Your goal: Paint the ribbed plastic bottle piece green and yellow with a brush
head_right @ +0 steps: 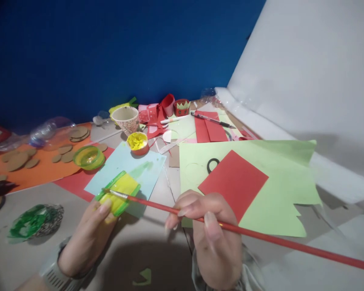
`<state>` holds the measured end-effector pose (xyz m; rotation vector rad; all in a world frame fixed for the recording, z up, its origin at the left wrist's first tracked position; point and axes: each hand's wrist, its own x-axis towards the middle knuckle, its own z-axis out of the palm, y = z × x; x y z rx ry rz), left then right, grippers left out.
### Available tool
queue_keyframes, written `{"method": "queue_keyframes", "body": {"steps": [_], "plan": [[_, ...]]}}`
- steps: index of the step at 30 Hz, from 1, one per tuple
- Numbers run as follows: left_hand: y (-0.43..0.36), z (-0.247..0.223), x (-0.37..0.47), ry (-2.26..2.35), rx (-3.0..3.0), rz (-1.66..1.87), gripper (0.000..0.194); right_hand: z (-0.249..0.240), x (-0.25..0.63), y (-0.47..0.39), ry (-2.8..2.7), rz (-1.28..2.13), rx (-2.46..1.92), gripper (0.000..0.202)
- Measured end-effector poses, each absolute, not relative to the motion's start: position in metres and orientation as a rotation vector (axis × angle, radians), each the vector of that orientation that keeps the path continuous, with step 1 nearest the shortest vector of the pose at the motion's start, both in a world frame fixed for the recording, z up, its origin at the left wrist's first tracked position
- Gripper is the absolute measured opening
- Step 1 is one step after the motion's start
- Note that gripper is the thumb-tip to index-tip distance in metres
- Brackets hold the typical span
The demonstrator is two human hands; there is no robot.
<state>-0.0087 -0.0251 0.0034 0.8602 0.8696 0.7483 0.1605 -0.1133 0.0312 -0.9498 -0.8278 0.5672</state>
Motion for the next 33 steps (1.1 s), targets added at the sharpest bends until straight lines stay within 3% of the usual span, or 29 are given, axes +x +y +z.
{"method": "queue_keyframes", "body": {"steps": [33], "plan": [[-0.0233, -0.0018, -0.0102, 0.824, 0.879, 0.746, 0.038, 0.0335, 0.1591, -0.1142, -0.844, 0.503, -0.975, 0.028]]}}
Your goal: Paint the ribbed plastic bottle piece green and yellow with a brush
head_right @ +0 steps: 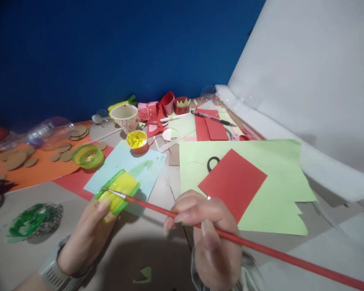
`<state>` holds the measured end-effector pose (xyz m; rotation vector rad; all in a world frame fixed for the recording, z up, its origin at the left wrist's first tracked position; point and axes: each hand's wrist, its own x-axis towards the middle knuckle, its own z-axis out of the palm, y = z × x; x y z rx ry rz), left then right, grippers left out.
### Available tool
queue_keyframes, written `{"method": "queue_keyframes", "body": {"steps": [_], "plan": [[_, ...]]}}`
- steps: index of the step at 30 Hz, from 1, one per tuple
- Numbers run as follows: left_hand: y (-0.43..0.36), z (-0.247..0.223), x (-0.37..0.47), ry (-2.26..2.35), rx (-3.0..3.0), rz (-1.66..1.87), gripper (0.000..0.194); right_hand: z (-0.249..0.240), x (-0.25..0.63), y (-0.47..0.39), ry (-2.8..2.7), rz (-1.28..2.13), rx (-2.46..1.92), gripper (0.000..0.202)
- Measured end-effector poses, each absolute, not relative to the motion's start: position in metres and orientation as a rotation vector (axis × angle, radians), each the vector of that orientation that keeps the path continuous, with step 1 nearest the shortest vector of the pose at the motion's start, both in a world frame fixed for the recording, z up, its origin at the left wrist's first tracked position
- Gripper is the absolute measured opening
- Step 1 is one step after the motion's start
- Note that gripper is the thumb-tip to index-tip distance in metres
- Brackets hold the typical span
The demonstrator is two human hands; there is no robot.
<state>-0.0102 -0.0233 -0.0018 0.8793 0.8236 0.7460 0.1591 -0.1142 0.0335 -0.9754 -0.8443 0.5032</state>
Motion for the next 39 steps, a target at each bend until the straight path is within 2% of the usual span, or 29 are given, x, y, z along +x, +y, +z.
{"method": "queue_keyframes", "body": {"steps": [19, 27, 39], "plan": [[-0.024, -0.001, -0.007, 0.816, 0.895, 0.762, 0.032, 0.027, 0.16, -0.117, -0.938, 0.526, -0.913, 0.022], [-0.023, -0.006, -0.01, 0.787, 0.895, 0.776, 0.043, 0.027, 0.161, -0.115, -0.979, 0.513, -0.871, 0.022], [-0.023, -0.009, -0.008, 0.787, 0.933, 0.797, 0.041, 0.018, 0.157, -0.117, -1.202, 0.484, -0.838, 0.022]]}}
